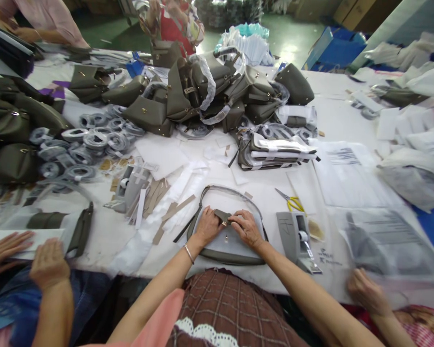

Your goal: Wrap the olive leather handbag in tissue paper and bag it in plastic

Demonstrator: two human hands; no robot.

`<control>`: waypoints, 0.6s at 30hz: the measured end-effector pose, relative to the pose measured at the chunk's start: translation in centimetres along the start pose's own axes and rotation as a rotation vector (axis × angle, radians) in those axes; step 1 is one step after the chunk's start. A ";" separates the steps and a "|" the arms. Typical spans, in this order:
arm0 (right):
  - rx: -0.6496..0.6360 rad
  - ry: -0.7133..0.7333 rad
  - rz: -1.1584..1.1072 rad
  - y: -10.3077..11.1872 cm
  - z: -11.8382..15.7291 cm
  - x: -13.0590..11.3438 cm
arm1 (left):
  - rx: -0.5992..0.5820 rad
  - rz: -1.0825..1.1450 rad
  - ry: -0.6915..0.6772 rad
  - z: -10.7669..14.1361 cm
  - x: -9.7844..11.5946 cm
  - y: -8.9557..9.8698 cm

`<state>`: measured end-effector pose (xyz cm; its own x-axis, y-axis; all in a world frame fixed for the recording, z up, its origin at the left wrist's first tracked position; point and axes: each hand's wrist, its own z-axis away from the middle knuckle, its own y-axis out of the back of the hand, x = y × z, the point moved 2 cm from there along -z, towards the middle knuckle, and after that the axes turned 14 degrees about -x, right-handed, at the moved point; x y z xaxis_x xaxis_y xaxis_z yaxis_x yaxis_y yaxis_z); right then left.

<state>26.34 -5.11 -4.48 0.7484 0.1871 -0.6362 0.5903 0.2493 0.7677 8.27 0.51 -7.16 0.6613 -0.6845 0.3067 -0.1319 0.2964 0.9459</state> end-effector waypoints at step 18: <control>-0.095 -0.022 -0.028 -1.7 -0.8 0.6 | 0.139 0.330 -0.206 2.3 -0.6 0.9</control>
<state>25.54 -4.69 -6.22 0.7393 0.1577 -0.6547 0.5807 0.3429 0.7384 6.10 -0.33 -6.25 0.4072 -0.6909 0.5973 -0.4198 0.4393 0.7943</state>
